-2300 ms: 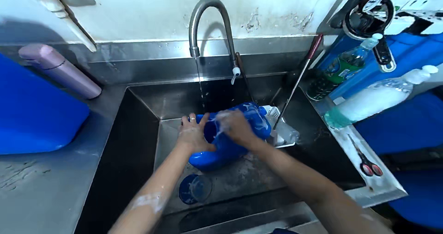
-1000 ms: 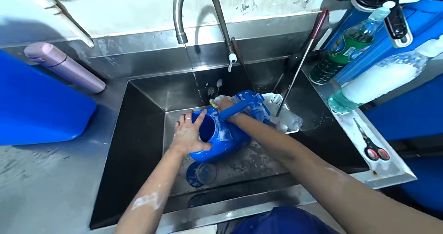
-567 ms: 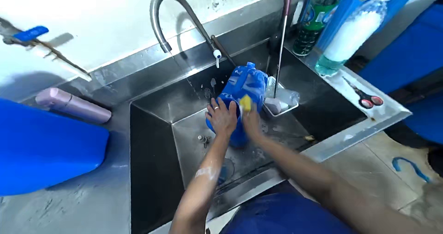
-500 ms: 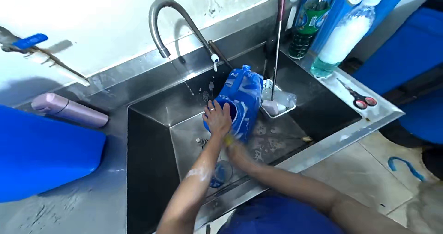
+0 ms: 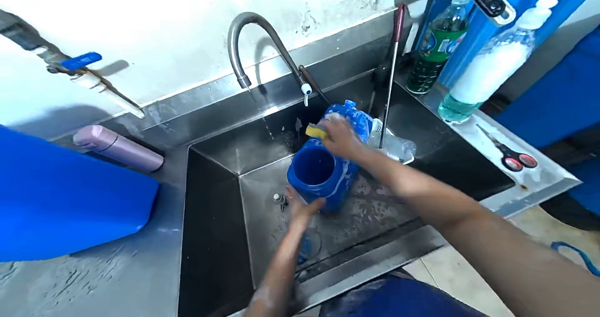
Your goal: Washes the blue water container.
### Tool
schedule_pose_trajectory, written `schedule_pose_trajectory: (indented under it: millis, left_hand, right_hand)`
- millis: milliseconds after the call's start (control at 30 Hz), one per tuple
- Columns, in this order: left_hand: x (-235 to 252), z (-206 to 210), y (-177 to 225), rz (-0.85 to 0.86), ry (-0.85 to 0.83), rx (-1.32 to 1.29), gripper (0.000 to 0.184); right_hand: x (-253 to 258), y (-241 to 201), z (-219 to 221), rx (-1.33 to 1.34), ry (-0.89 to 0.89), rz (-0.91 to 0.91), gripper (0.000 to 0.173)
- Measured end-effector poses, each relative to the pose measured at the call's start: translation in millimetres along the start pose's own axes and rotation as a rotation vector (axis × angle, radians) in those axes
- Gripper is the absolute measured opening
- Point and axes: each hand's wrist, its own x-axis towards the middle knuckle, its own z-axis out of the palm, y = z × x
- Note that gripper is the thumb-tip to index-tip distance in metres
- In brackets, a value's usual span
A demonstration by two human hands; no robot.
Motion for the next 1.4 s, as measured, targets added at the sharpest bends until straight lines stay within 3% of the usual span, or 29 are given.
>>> schedule_pose_trajectory:
  millis: [67,100,133,167,200,233,267,300,333,367,433,500,567,667,700,800,833,867,933,967,1033,1100,1167,1233,1300,1333,1400]
  left_hand:
    - [2.8,34.1,-19.9,-0.006,0.078,-0.127,0.140]
    - [6.7,40.3,-20.8,0.002,0.124,-0.147,0.135]
    - [6.1,40.3,-19.0,-0.004,0.140,-0.119,0.119]
    - [2.0,34.8,-17.1,-0.012,0.157,-0.048,0.092]
    - [-2.5,23.5,-14.0,-0.025,0.149,0.033,0.074]
    - [-3.2,12.4,-10.3,0.045,0.168,0.112,0.078]
    - [2.5,4.2,3.0,0.190,0.188,0.194,0.098]
    - [16.1,4.1,29.1,0.325,0.189,0.292,0.117]
    - [33.8,14.4,62.6,0.395,0.177,0.423,0.120]
    - [53.4,32.4,96.9,0.382,0.116,0.575,0.112]
    - [104.7,86.6,145.4,0.134,-0.073,0.894,0.081]
    - [144.9,138.8,154.2,-0.116,-0.106,1.119,0.053]
    - [152.1,151.7,157.6,-0.190,-0.100,1.166,0.048]
    - [129.9,133.8,154.5,-0.218,-0.202,1.191,0.051]
    - [118.9,125.0,151.4,-0.212,-0.251,1.207,0.050]
    - [83.1,87.8,132.1,-0.078,-0.449,1.259,0.042]
    - [68.0,74.2,124.9,-0.005,-0.527,1.271,0.038]
    - [51.5,62.1,119.0,0.063,-0.596,1.271,0.033]
    - [16.2,53.2,110.5,0.076,-0.705,1.301,0.029]
    - [-0.7,52.8,104.4,0.087,-0.703,1.303,0.029]
    - [-24.8,48.0,85.2,0.272,-0.548,1.259,0.026]
    - [-27.6,46.8,60.3,0.573,-0.261,1.166,0.022]
    - [-19.3,38.2,49.4,0.705,-0.018,1.083,0.020]
    - [-5.6,8.6,49.9,0.633,0.194,0.917,0.020]
    - [10.2,-24.7,31.1,0.577,0.409,0.701,0.024]
    - [14.6,-35.9,16.6,0.504,0.436,0.597,0.028]
    - [16.7,-55.9,-18.9,0.260,0.264,0.472,0.041]
  right_hand:
    - [40.1,3.9,29.3,-0.119,-0.229,-0.041,0.047]
    - [46.0,-12.4,48.1,-0.120,-0.363,-0.117,0.051]
    - [41.2,-32.1,61.8,-0.096,-0.524,-0.229,0.052]
    - [26.0,-50.8,65.7,-0.075,-0.673,-0.355,0.050]
    - [9.8,-61.4,59.0,-0.073,-0.741,-0.475,0.048]
    - [-0.9,-58.0,41.3,-0.043,-0.686,-0.541,0.044]
    - [-3.8,-41.1,15.3,0.001,-0.510,-0.525,0.039]
    - [4.0,-10.5,-9.6,0.004,-0.272,-0.433,0.034]
    - [19.6,31.5,-31.9,0.006,-0.116,-0.251,0.030]
    - [35.8,84.4,-41.4,0.020,0.009,-0.082,0.030]
    - [52.1,181.5,-29.7,0.171,0.111,0.219,0.036]
    - [46.6,227.9,-11.6,0.385,0.007,0.460,0.044]
    - [36.8,215.0,-16.0,0.477,0.057,0.489,0.045]
    - [9.1,164.1,-20.9,0.517,0.202,0.151,0.036]
    - [5.2,157.8,-14.9,0.573,0.203,0.142,0.033]
    - [8.9,160.0,7.7,0.670,-0.076,0.449,0.039]
    - [3.5,152.8,13.7,0.671,-0.175,0.474,0.041]
    - [-9.6,133.7,13.0,0.673,-0.247,0.418,0.041]
    - [-54.7,83.8,2.7,0.596,-0.333,0.070,0.041]
    - [-75.8,67.7,3.3,0.581,-0.335,-0.059,0.050]
    - [-86.5,75.3,18.7,0.587,-0.389,-0.011,0.065]
    - [-66.2,121.3,34.4,0.607,-0.477,0.248,0.058]
    - [-56.4,126.2,20.5,0.677,-0.344,0.448,0.049]
    - [-50.1,70.4,-22.3,0.950,-0.053,0.475,0.035]
    - [-48.9,7.2,-34.6,1.179,0.104,0.381,0.015]
    - [-49.8,-9.5,-22.4,1.075,0.106,0.302,0.015]
    - [-49.4,3.6,17.4,0.514,0.068,0.239,0.034]
